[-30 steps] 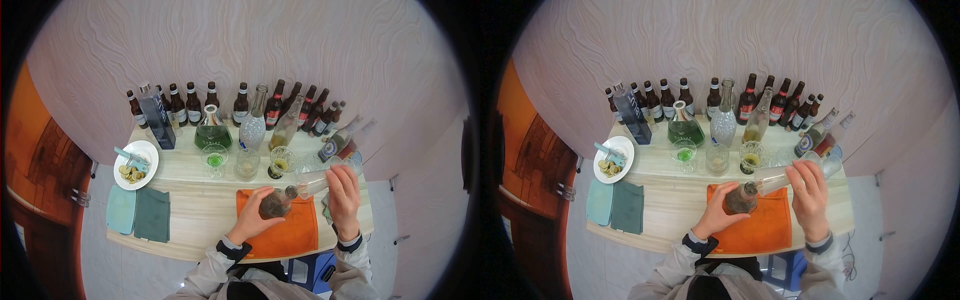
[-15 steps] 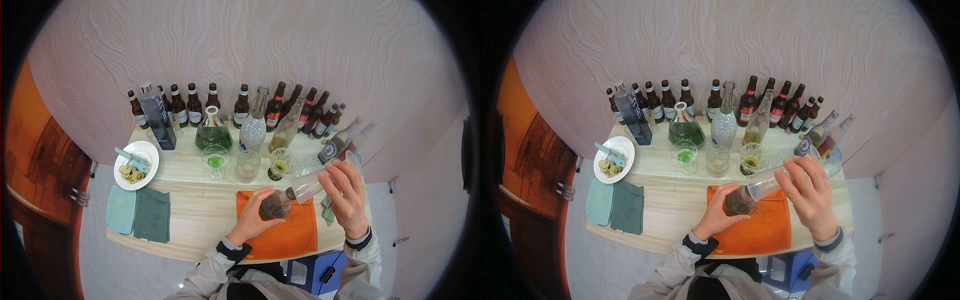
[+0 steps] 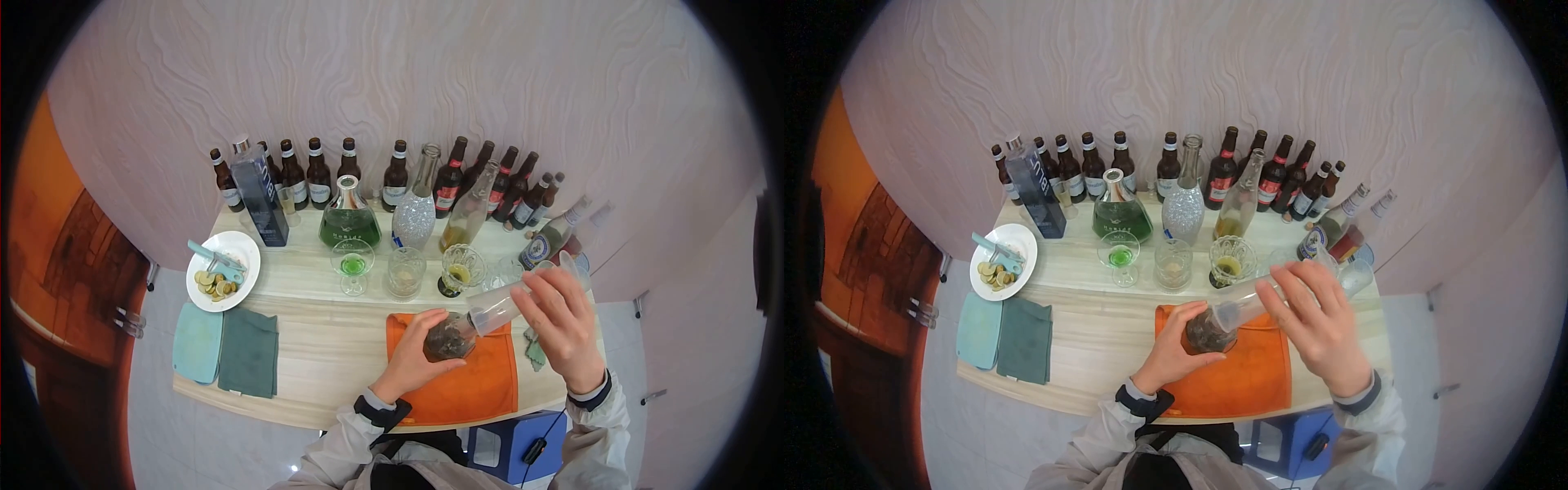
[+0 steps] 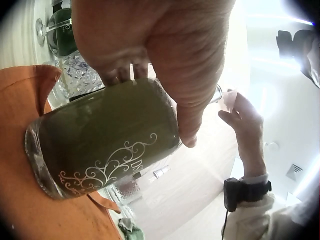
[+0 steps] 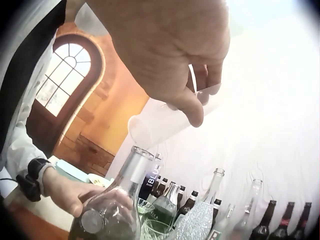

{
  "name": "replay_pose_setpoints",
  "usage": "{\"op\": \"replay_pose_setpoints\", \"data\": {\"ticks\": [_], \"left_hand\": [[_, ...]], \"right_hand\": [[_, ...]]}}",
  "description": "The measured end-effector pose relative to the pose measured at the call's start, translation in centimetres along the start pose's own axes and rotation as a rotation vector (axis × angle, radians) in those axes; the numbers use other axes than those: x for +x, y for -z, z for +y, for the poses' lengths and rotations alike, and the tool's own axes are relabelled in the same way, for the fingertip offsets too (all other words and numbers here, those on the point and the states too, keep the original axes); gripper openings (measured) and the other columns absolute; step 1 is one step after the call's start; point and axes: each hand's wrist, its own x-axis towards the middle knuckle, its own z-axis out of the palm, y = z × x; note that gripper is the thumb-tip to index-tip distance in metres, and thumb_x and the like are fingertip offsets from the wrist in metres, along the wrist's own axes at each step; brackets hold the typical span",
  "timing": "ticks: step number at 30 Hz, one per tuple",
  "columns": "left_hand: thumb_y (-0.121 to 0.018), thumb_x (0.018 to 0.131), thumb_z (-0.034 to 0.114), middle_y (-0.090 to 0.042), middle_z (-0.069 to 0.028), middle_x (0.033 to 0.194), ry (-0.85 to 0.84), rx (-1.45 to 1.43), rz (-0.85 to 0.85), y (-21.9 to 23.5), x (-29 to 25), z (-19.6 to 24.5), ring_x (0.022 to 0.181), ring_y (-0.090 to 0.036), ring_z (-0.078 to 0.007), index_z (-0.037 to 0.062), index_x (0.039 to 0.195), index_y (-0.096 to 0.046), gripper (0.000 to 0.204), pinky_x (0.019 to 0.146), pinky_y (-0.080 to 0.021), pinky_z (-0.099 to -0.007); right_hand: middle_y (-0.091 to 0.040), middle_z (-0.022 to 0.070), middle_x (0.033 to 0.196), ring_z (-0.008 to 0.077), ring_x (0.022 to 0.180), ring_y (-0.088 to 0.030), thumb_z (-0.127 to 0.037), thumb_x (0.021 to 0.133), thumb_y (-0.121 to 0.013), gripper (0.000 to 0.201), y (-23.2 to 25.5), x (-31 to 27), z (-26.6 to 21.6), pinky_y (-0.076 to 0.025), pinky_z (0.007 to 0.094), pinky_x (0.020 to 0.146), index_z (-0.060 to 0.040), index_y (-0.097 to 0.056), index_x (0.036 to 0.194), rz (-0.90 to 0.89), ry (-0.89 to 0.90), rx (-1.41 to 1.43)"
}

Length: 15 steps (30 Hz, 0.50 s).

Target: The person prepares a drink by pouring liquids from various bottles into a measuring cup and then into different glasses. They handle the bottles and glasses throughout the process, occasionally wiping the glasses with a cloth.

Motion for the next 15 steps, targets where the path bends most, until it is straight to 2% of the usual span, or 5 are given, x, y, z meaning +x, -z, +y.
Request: {"op": "replay_pose_setpoints", "data": {"ticks": [6,12,14,15], "left_hand": [[-0.096,0.074,0.027,-0.05,-0.0167,0.148,-0.005,0.003,0.002,0.0,-0.1,-0.2,0.138,-0.05,-0.0347,0.0054,0.145,-0.047,0.089,0.114,-0.044,-0.0431],[-0.096,0.074,0.026,-0.049,-0.0169,0.148,0.002,0.01,-0.004,-0.2,0.0,0.0,0.138,-0.05,-0.0341,0.0064,0.147,-0.047,0.091,0.114,-0.045,-0.0429],[-0.096,0.074,0.026,-0.049,-0.017,0.148,-0.006,0.036,-0.021,0.0,-0.2,0.0,0.138,-0.05,-0.034,0.0068,0.148,-0.046,0.091,0.113,-0.045,-0.0429],[-0.096,0.074,0.025,-0.049,-0.0172,0.148,0.008,0.034,-0.019,0.0,-0.1,0.0,0.138,-0.05,-0.0341,0.006,0.147,-0.047,0.091,0.114,-0.044,-0.0428]], "right_hand": [[-0.066,0.0173,0.122,0.0366,0.111,-0.064,-0.003,0.073,-0.07,0.048,-0.1,-0.5,0.2,-0.055,0.0498,0.093,0.0016,-0.07,0.12,-0.011,-0.033,0.004],[-0.067,0.0181,0.118,0.0374,0.106,-0.064,0.006,0.071,-0.071,0.051,-1.4,-2.2,-0.7,-0.056,0.0471,0.089,0.0023,-0.068,0.122,0.012,-0.178,0.05],[-0.068,0.0189,0.118,0.0385,0.107,-0.065,0.01,0.073,-0.072,0.052,-2.9,-4.3,-1.2,-0.056,0.0448,0.088,0.0035,-0.066,0.124,0.049,-0.393,0.175],[-0.069,0.0189,0.117,0.0372,0.105,-0.067,0.007,0.079,-0.076,0.048,-3.2,-5.5,-1.7,-0.056,0.043,0.089,0.0034,-0.065,0.125,0.062,-0.489,0.251]]}}
